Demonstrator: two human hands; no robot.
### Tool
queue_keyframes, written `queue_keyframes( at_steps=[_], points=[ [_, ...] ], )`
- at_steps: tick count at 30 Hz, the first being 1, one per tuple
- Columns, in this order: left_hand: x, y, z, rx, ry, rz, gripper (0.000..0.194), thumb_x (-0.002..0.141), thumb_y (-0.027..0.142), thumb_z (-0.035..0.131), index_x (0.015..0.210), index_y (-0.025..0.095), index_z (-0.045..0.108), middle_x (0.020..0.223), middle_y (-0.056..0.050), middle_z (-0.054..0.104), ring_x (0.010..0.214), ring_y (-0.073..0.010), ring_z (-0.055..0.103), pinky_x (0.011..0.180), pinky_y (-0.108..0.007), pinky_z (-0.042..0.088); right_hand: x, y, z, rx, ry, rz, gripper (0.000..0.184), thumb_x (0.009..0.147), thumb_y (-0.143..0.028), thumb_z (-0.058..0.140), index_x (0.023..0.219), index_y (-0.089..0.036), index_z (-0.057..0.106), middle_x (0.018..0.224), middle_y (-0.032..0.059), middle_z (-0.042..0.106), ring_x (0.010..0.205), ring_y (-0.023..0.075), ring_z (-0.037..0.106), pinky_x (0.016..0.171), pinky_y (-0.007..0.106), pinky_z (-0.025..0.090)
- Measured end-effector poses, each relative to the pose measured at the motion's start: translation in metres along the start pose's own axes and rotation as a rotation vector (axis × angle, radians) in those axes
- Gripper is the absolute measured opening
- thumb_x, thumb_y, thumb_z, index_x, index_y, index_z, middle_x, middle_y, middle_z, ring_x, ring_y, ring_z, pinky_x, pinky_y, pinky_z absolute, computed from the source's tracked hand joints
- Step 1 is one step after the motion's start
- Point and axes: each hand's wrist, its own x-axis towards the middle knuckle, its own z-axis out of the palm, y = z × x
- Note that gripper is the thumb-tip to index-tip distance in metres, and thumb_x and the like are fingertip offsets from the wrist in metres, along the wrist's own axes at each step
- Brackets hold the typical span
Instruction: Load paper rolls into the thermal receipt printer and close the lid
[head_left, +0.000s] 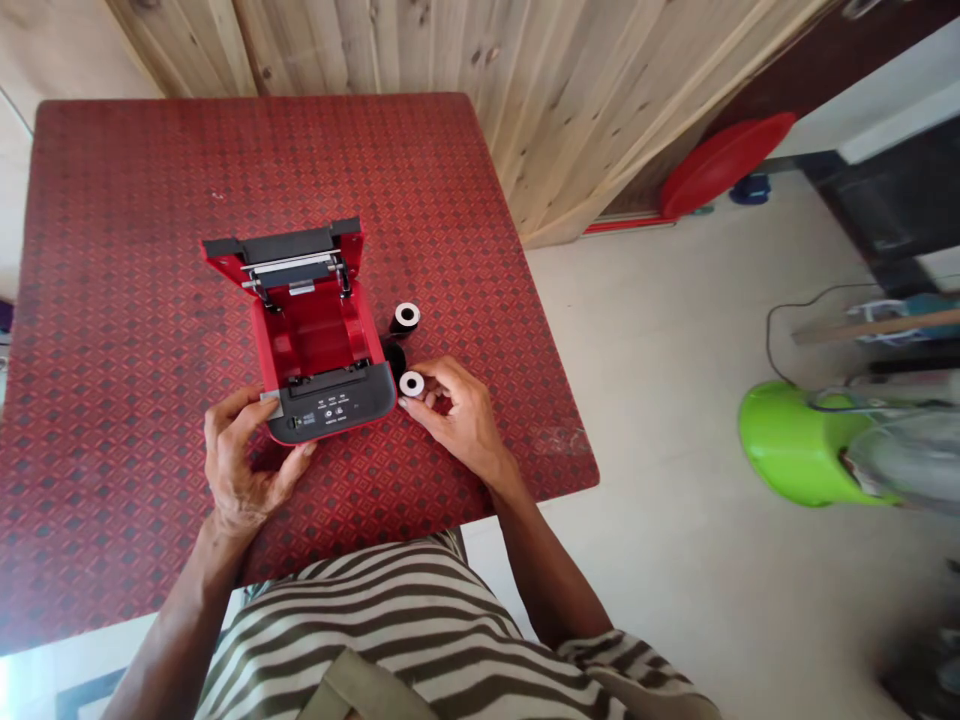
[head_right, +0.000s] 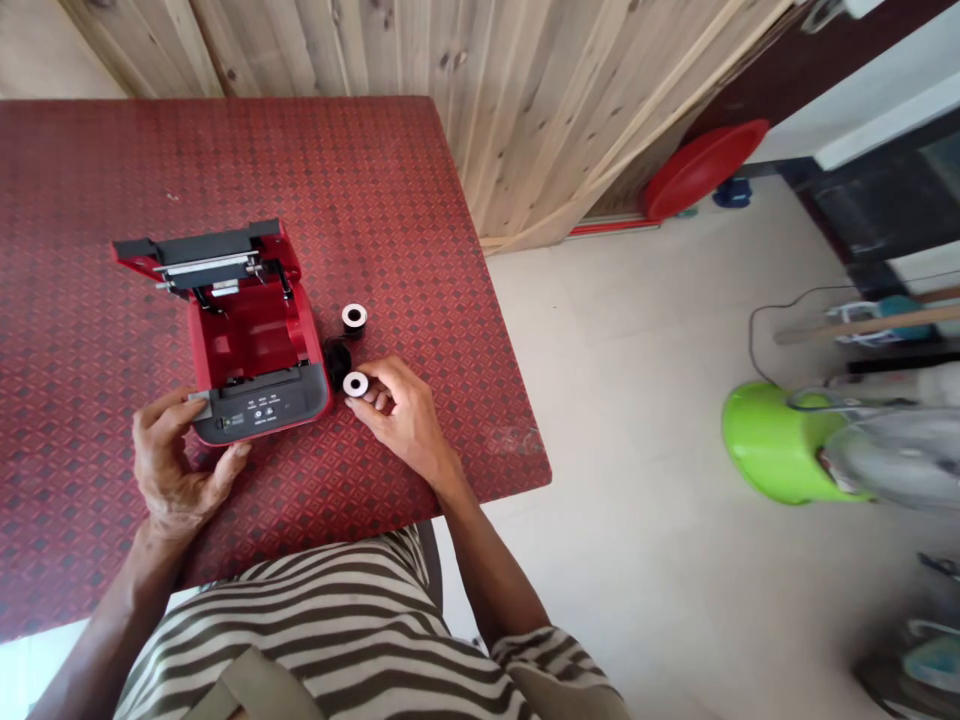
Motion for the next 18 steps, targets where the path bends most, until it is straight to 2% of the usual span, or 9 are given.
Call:
queue_keyframes(
  at_steps=[3,6,8,10,12,14,15,18],
  points=[
    [0.000,0.001,0.000,0.009,0.001,-0.014,0.058,0.088,0.042,0.083,0.137,0.023,0.058,0.123,-0.014,0.068,0.112,-0.0283,0.069,0.094,-0.045,0.060,-0.002,-0.001,-0.010,0.045,-0.071,0.038,0.027,0.090,-0.023,0.081,0.115,-0.021,0.070,0.099,0.0021,0.072,0.078,0.0135,0.068,0.070,0.028,0.058],
    [0.001,0.001,0.000,0.002,-0.004,-0.013,0.058,0.089,0.041,0.082,0.139,0.023,0.058,0.124,-0.014,0.067,0.112,-0.0281,0.068,0.094,-0.045,0.060,0.003,0.004,-0.031,0.149,-0.184,0.164,0.054,0.084,-0.034,0.090,0.132,-0.022,0.068,0.091,-0.0005,0.074,0.070,0.0136,0.068,0.065,0.028,0.057],
    [0.001,0.002,0.000,-0.005,-0.006,-0.002,0.060,0.089,0.040,0.082,0.141,0.023,0.057,0.124,-0.014,0.067,0.112,-0.0283,0.068,0.095,-0.045,0.060,0.016,0.012,-0.045,0.194,-0.173,0.207,0.050,0.086,-0.042,0.088,0.129,-0.022,0.071,0.090,0.0007,0.076,0.072,0.0147,0.069,0.066,0.030,0.058],
    [0.001,0.001,0.000,-0.010,-0.003,0.010,0.063,0.088,0.038,0.084,0.142,0.022,0.057,0.125,-0.015,0.067,0.113,-0.0288,0.067,0.095,-0.045,0.059,0.035,0.021,-0.051,0.167,-0.067,0.168,0.036,0.092,-0.043,0.081,0.122,-0.023,0.075,0.101,0.0045,0.078,0.082,0.0168,0.072,0.075,0.034,0.060],
    [0.001,0.001,0.000,-0.014,0.001,0.018,0.065,0.087,0.037,0.085,0.143,0.021,0.057,0.126,-0.015,0.067,0.114,-0.0289,0.067,0.096,-0.045,0.059,0.056,0.031,-0.047,0.070,-0.005,0.095,0.038,0.091,-0.035,0.082,0.126,-0.024,0.074,0.109,0.0059,0.078,0.087,0.0183,0.072,0.079,0.036,0.060],
    [0.001,0.000,0.000,-0.017,-0.001,0.021,0.066,0.087,0.037,0.085,0.144,0.021,0.057,0.126,-0.015,0.066,0.114,-0.0285,0.067,0.096,-0.044,0.059,0.075,0.037,-0.036,-0.027,-0.052,0.022,0.050,0.086,-0.026,0.085,0.133,-0.025,0.071,0.115,0.0065,0.078,0.089,0.0194,0.071,0.080,0.037,0.059],
    [0.001,-0.001,0.000,-0.018,-0.005,0.024,0.066,0.087,0.037,0.085,0.144,0.021,0.056,0.127,-0.015,0.066,0.115,-0.0282,0.067,0.097,-0.044,0.059,0.081,0.038,-0.030,-0.064,-0.086,-0.015,0.049,0.085,-0.023,0.084,0.133,-0.025,0.071,0.117,0.0066,0.077,0.092,0.0203,0.071,0.082,0.038,0.059],
    [0.000,-0.001,-0.001,-0.015,-0.016,0.030,0.067,0.087,0.037,0.085,0.146,0.022,0.055,0.127,-0.015,0.066,0.115,-0.0279,0.067,0.096,-0.042,0.059,0.092,0.038,-0.017,-0.126,-0.132,-0.085,0.029,0.090,-0.023,0.080,0.118,-0.024,0.075,0.116,0.0055,0.078,0.102,0.0223,0.070,0.093,0.041,0.056]
  ],
)
